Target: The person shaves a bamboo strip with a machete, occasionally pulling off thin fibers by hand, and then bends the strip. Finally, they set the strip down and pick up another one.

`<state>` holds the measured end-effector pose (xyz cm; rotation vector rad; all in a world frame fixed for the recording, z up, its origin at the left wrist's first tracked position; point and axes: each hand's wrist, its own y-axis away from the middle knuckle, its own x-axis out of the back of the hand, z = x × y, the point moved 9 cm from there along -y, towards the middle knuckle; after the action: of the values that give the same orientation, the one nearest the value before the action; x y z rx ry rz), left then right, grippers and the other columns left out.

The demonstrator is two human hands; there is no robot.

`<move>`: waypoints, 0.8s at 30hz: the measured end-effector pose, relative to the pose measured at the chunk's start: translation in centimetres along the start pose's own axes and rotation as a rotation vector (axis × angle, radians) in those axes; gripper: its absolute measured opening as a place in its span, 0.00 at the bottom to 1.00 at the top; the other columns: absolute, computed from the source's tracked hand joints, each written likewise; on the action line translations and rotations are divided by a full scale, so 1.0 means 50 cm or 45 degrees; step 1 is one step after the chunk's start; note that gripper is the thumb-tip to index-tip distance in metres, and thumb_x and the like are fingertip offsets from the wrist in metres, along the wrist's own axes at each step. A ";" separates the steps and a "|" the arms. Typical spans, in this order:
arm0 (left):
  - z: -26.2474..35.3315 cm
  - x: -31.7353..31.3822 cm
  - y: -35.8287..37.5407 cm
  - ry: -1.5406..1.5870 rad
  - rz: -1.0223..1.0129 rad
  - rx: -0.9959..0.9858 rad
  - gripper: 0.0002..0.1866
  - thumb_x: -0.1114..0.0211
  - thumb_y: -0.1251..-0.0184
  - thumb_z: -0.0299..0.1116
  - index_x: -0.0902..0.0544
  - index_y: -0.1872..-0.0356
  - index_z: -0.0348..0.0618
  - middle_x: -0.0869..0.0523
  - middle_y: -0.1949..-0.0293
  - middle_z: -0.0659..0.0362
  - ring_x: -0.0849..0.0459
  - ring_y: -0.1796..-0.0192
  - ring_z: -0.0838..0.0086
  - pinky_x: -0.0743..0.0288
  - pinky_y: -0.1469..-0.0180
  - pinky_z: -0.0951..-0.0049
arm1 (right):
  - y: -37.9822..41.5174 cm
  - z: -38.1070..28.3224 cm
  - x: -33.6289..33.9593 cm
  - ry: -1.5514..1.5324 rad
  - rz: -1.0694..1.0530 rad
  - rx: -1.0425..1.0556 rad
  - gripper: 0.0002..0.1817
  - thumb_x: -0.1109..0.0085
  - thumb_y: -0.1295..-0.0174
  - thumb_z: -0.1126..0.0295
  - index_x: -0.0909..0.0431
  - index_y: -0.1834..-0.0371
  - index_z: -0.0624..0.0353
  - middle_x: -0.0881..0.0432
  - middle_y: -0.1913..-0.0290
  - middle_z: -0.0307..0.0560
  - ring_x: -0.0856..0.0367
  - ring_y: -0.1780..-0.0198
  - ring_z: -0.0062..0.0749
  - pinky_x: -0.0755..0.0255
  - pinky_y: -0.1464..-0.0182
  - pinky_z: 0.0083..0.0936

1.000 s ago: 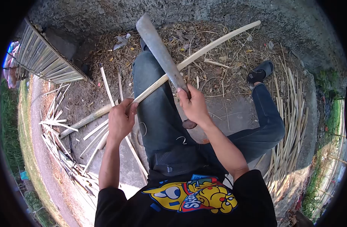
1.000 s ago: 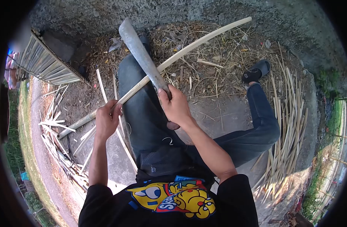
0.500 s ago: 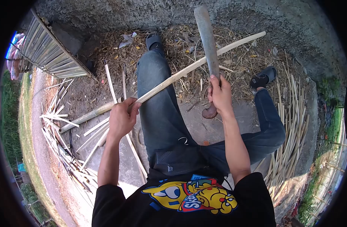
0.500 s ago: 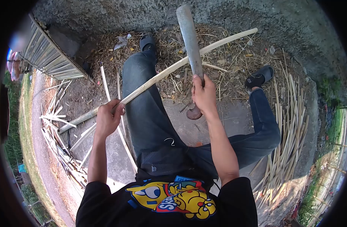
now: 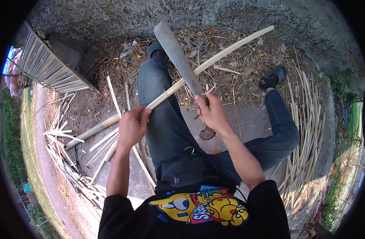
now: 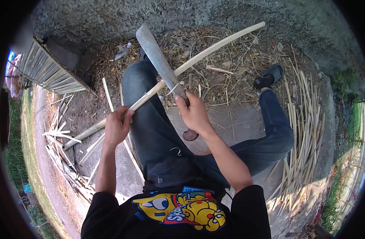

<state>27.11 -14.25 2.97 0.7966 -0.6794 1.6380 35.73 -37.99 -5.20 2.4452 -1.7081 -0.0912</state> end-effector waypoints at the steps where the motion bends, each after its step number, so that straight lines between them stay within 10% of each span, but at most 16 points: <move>1: -0.010 0.006 0.006 0.025 -0.003 0.019 0.12 0.36 0.24 0.34 0.13 0.59 0.33 0.17 0.80 0.57 0.19 0.77 0.76 0.29 0.73 0.70 | -0.004 0.000 0.010 -0.015 0.015 -0.002 0.14 0.45 0.23 0.59 0.25 0.61 0.59 0.29 0.82 0.34 0.33 0.85 0.17 0.40 0.84 0.20; 4: -0.030 0.027 0.021 0.008 -0.037 0.145 0.10 0.34 0.27 0.35 0.13 0.59 0.36 0.14 0.79 0.54 0.13 0.76 0.64 0.22 0.69 0.64 | -0.035 -0.010 0.100 -0.335 0.293 -0.108 0.14 0.45 0.23 0.58 0.25 0.61 0.58 0.28 0.82 0.34 0.34 0.86 0.16 0.40 0.84 0.19; 8: 0.047 -0.010 -0.005 -0.048 -0.027 -0.002 0.11 0.35 0.26 0.36 0.12 0.59 0.38 0.13 0.77 0.51 0.13 0.75 0.58 0.22 0.69 0.63 | -0.006 -0.010 -0.007 0.102 0.025 0.100 0.15 0.44 0.24 0.60 0.25 0.63 0.62 0.24 0.79 0.40 0.27 0.82 0.21 0.34 0.78 0.26; 10: 0.035 -0.012 -0.006 0.035 -0.031 -0.032 0.13 0.36 0.23 0.36 0.13 0.58 0.34 0.17 0.80 0.55 0.18 0.77 0.74 0.28 0.72 0.68 | 0.011 -0.049 -0.014 0.353 0.055 0.220 0.15 0.43 0.25 0.61 0.24 0.64 0.63 0.22 0.79 0.42 0.24 0.80 0.26 0.32 0.74 0.30; 13: 0.005 0.027 0.017 0.043 0.005 0.145 0.11 0.35 0.26 0.37 0.12 0.57 0.38 0.13 0.77 0.52 0.13 0.76 0.60 0.22 0.68 0.64 | -0.031 -0.053 0.101 -0.097 0.298 -0.071 0.16 0.43 0.25 0.60 0.24 0.63 0.64 0.23 0.80 0.45 0.23 0.78 0.30 0.30 0.71 0.33; 17: 0.052 -0.005 -0.008 0.067 0.021 0.030 0.12 0.35 0.25 0.36 0.12 0.58 0.35 0.13 0.77 0.53 0.12 0.76 0.64 0.23 0.70 0.65 | 0.005 -0.056 -0.026 0.272 0.058 0.272 0.16 0.44 0.25 0.60 0.25 0.64 0.63 0.23 0.80 0.43 0.25 0.82 0.26 0.32 0.76 0.29; 24: 0.047 0.016 0.010 0.109 0.003 0.139 0.13 0.35 0.25 0.36 0.12 0.57 0.34 0.14 0.79 0.54 0.15 0.77 0.73 0.24 0.71 0.70 | -0.025 -0.057 0.025 -0.011 0.212 0.116 0.15 0.45 0.24 0.61 0.23 0.63 0.62 0.24 0.81 0.42 0.26 0.81 0.26 0.32 0.75 0.31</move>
<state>26.86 -15.74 5.01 0.7987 -0.5347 1.7127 37.73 -38.47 -2.54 2.3555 -1.9525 -0.0041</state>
